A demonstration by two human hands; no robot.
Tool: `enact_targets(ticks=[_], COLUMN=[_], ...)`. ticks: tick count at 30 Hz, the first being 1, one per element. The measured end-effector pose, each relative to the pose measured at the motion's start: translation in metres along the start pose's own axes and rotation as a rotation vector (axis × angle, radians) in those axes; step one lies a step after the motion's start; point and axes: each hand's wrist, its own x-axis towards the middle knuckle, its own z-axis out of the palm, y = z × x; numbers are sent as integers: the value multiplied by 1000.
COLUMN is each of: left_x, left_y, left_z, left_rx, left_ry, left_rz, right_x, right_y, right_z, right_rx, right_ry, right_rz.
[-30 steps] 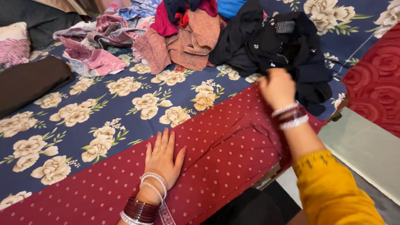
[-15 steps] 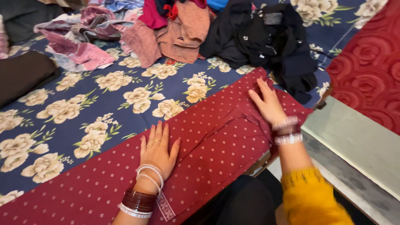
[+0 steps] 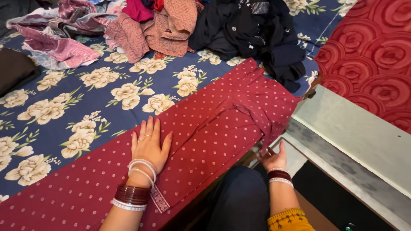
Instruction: The person folds a maroon patterned shirt on a bed with a floral sheet. They smooth the fabric, fold the sleeves and sides, and then fold the shirt in half before placing it on a stack of folded clothes.
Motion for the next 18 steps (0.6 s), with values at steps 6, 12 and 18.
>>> enact_targets(ticks=[6, 12, 18], left_x=[-1, 0, 0], left_y=[1, 1, 2], left_z=[-1, -1, -1], left_rx=[-15, -8, -3], left_ry=[-26, -31, -37], left_rz=[-19, -24, -30], right_x=[-56, -184, -284], right_y=[-23, -56, -70], right_z=[13, 21, 32], right_rx=[40, 135, -12], right_ry=[-227, -208, -280], right_rz=[-232, -599, -737])
